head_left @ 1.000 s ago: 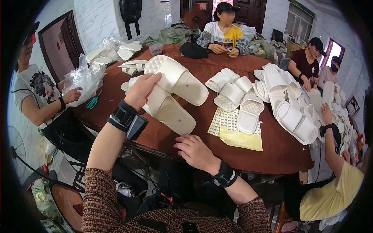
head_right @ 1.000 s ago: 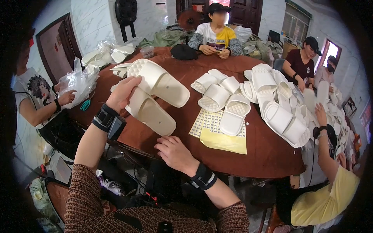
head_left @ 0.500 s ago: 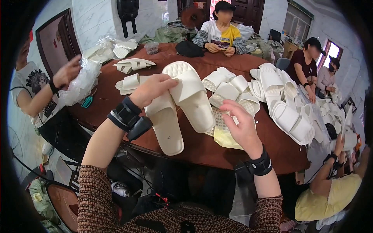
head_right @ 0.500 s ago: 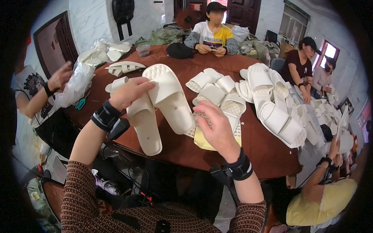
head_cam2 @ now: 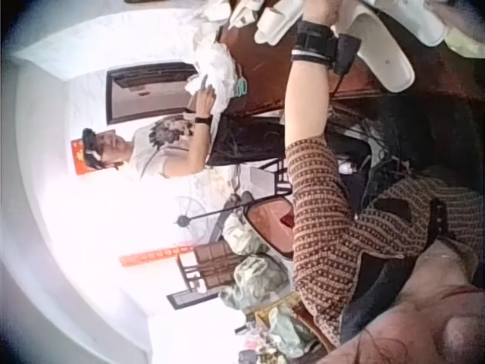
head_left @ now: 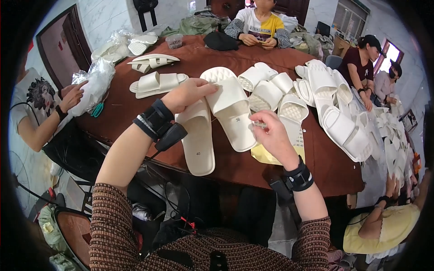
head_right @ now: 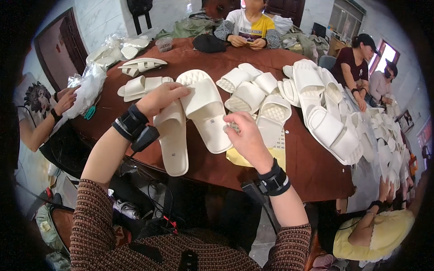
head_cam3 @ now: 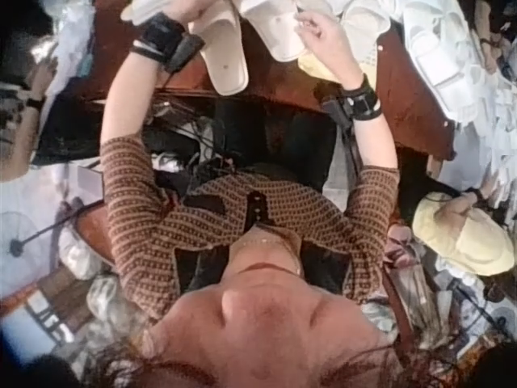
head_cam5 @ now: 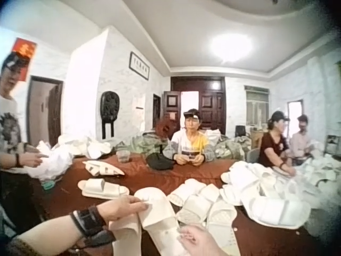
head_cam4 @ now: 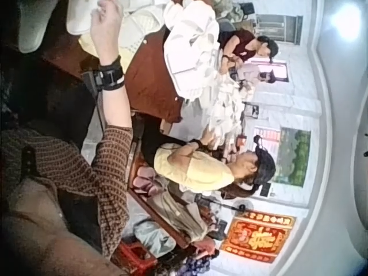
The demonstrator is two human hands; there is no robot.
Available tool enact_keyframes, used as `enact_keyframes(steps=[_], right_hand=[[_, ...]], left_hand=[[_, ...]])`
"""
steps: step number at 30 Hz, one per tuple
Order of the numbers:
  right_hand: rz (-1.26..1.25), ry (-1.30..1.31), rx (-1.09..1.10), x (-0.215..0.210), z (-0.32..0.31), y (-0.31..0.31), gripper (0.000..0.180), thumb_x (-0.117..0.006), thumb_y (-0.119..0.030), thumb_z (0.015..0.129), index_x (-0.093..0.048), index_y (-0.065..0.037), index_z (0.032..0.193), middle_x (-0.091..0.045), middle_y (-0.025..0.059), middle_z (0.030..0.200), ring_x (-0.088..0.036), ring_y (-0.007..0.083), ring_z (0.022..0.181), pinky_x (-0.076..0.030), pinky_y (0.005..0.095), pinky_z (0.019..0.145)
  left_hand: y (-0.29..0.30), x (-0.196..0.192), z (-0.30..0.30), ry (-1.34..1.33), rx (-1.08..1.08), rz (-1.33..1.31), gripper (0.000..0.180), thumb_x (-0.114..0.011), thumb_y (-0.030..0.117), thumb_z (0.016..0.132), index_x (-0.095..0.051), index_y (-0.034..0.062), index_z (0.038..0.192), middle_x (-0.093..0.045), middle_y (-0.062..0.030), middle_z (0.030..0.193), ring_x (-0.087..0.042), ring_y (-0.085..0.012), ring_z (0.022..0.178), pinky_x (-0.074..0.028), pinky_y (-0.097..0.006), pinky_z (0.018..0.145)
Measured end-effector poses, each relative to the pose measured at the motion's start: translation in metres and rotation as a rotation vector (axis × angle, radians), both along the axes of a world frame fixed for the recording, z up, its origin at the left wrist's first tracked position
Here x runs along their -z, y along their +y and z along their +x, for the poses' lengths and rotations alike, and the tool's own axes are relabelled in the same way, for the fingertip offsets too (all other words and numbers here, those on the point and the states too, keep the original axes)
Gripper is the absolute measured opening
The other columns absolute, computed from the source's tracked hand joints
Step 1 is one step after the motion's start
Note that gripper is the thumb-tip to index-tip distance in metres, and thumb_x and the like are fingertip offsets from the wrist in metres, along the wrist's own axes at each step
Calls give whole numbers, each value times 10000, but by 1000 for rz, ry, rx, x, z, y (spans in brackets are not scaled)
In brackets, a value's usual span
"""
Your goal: The recorder is inspecting and applying labels to white plastic slide sandals as part of a manufacturing quality control or finishing process.
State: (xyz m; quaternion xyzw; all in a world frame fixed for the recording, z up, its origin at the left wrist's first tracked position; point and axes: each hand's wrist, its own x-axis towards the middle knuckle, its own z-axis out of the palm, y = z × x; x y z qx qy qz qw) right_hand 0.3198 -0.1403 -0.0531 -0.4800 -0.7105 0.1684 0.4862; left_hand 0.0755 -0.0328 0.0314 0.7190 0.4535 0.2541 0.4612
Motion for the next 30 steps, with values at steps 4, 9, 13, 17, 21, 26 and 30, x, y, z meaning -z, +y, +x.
enact_keyframes(steps=[4,9,13,17,21,26,30], right_hand=[[-419,187,-197,0,2,2,251,-605,5,852,-574,-30,1099,-538,-31,876,-512,39,773,-427,201,686],[-390,293,-296,7,-8,2,255,-585,10,845,-532,-40,1090,-418,-67,765,-415,18,688,-355,197,614],[-414,323,-327,8,-8,2,255,-599,-14,829,-521,-34,1070,-366,-69,694,-363,32,616,-309,212,547],[-447,329,-296,8,-7,-1,269,-612,-30,824,-521,-28,1076,-394,-60,690,-366,40,612,-314,220,547],[-501,187,-248,9,-4,-5,308,-629,-62,822,-517,-11,1105,-513,-3,736,-465,64,655,-384,244,569],[-429,33,-267,17,0,-1,342,-624,-97,844,-525,-9,1160,-595,38,823,-544,85,747,-453,264,641],[-292,-74,-298,20,6,3,263,-598,-162,840,-611,-19,1061,-655,135,908,-631,220,800,-501,334,724]], left_hand=[[2,0,1,6,24,6,469,-620,382,881,-646,-33,1099,-661,-73,949,-597,-121,822,-486,-275,725],[12,5,-2,135,-28,1,439,-608,383,884,-652,-5,1085,-649,-60,891,-574,-94,774,-479,-269,672],[25,17,-2,123,14,219,391,-594,356,892,-652,12,1069,-636,-31,843,-565,-101,756,-473,-273,658],[30,32,-4,108,46,387,357,-597,326,892,-645,3,1037,-649,-70,833,-589,-133,747,-479,-278,657],[12,50,-8,233,44,544,298,-630,262,863,-634,33,1053,-641,-119,970,-606,-239,918,-465,-363,794],[-52,66,-18,173,6,1073,299,-695,108,755,-626,60,1042,-599,-139,1135,-540,-350,1082,-412,-438,928],[-109,82,-28,283,-115,911,332,-662,87,776,-604,57,1102,-545,-154,1249,-470,-367,1182,-354,-435,999]])
